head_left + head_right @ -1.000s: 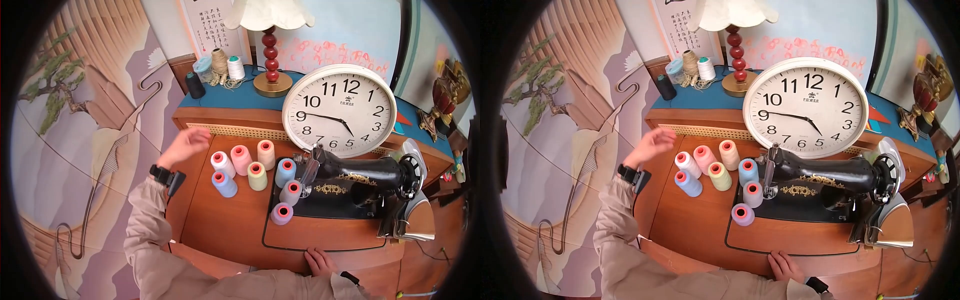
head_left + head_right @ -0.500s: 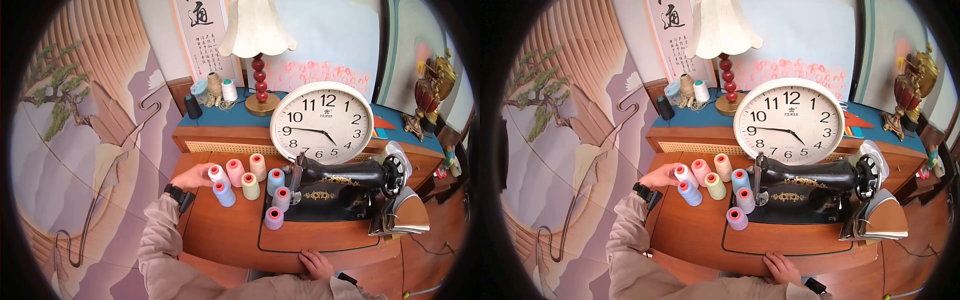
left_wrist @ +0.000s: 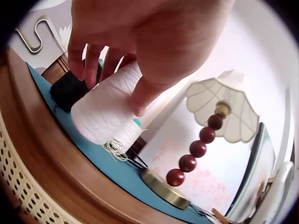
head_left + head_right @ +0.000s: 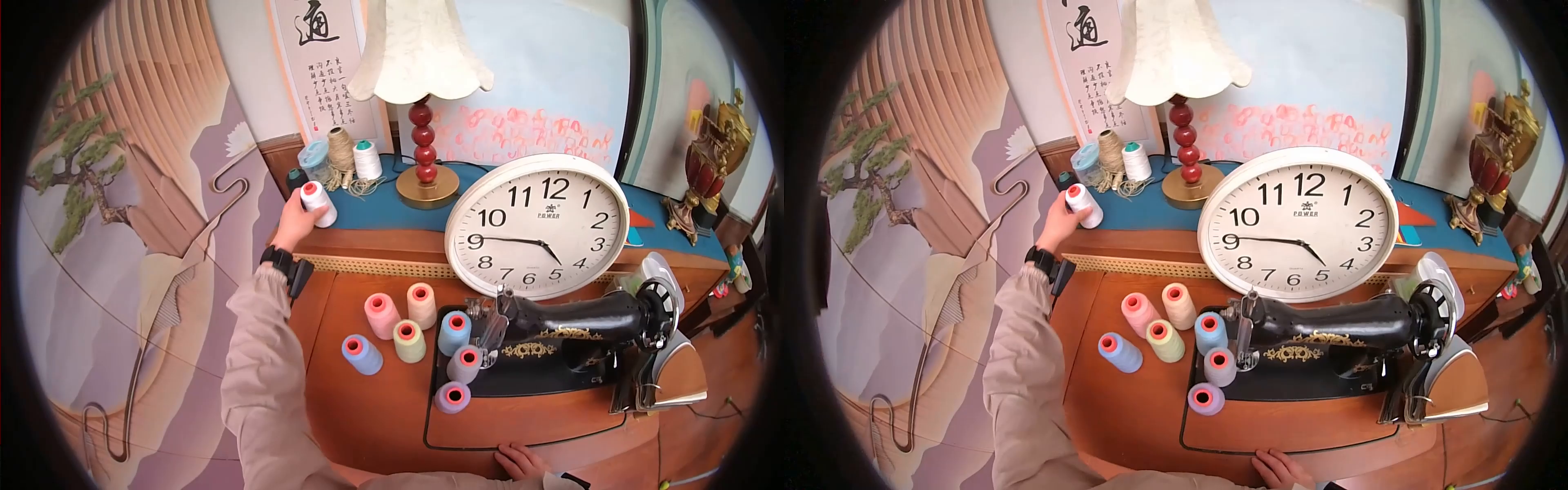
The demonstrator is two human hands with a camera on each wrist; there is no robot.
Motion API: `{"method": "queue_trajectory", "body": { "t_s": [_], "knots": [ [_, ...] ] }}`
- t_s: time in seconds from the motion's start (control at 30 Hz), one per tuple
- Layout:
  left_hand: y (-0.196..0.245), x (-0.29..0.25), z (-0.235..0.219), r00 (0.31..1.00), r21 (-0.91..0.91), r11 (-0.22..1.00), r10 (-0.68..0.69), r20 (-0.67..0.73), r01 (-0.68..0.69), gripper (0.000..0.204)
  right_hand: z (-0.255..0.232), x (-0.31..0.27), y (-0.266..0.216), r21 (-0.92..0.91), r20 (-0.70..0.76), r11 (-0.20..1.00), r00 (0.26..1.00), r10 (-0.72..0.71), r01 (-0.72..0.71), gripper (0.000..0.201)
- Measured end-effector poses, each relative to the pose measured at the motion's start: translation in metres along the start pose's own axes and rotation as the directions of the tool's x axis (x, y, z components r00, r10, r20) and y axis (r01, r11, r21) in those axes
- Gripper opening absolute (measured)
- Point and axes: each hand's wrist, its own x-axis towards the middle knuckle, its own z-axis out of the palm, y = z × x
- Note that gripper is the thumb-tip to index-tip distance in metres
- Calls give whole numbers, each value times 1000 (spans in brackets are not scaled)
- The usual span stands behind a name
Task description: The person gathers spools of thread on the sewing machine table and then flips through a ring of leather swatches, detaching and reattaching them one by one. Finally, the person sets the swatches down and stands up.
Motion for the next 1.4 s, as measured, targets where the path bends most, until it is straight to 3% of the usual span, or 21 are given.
{"method": "queue_trajectory", "body": {
  "t_s": [0.03,0.07,0.13,0.17,0.23,0.27,0.33,0.47,0.53,0.57,0.6,0.63,0.7,0.77,0.87,0.93,0.97,1.03,1.17,1.23,1.4],
  "knots": [
    [-7,13,7,999,120,992,-26,-46,31,52,1,-1,1,-5,-2,1000,1000,5,-5,58],
    [-14,23,14,994,238,969,-46,-95,67,53,2,0,4,-254,16,960,993,-114,114,57],
    [-24,40,28,984,276,951,-100,-146,138,53,-17,5,-1,-605,230,716,937,-262,348,56],
    [-27,46,34,968,316,925,-155,-199,213,53,-15,7,2,-605,229,718,939,-256,343,56],
    [-32,53,44,966,314,926,-143,-215,207,52,-8,4,10,-588,150,727,931,-333,354,55],
    [-33,55,48,959,333,920,-124,-254,207,52,-3,1,13,-493,174,805,944,-281,331,57],
    [-33,57,52,946,356,913,-85,-313,199,51,7,-2,14,-555,104,782,956,-273,284,58],
    [-25,41,47,957,414,891,-70,-282,187,51,1,2,15,-527,-6,819,962,-271,228,59],
    [-9,17,45,928,482,873,118,-353,72,51,-10,7,8,-425,-50,879,964,-262,217,59],
    [5,3,38,931,486,871,114,-347,74,51,-13,8,3,-371,-75,904,964,-254,210,59],
    [19,-11,29,991,331,940,-44,-129,85,50,-14,9,-4,-271,-117,953,978,-175,138,63],
    [32,-27,22,980,174,975,-163,117,141,50,-16,8,-8,-266,-117,954,978,-174,138,63],
    [45,-68,12,793,-323,886,-78,604,334,53,-19,9,-13,-165,-107,984,990,-87,68,66],
    [77,-110,4,645,-244,919,-14,764,308,57,-25,14,-22,-231,-173,970,978,-120,78,71],
    [92,-140,10,577,-183,965,43,815,187,67,-34,18,-31,-139,-178,990,984,-27,2,54],
    [99,-150,21,517,-339,867,114,848,366,63,-8,13,-13,-273,-267,961,956,-124,48,74],
    [94,-152,26,525,-347,869,123,842,353,63,-6,13,-13,-283,-275,958,953,-131,50,74],
    [87,-150,38,599,-214,976,151,786,35,53,-6,14,-15,-264,-289,964,952,-101,22,79],
    [85,-142,31,651,-183,982,112,751,43,42,-10,15,-18,-234,-299,972,950,-86,15,80],
    [89,-129,19,766,-248,959,54,640,140,45,-7,15,-16,-228,-280,973,956,-94,29,81],
    [78,-57,3,960,-65,987,157,232,-146,48,-3,14,-14,-257,-275,966,956,-106,33,74]
  ]
}}
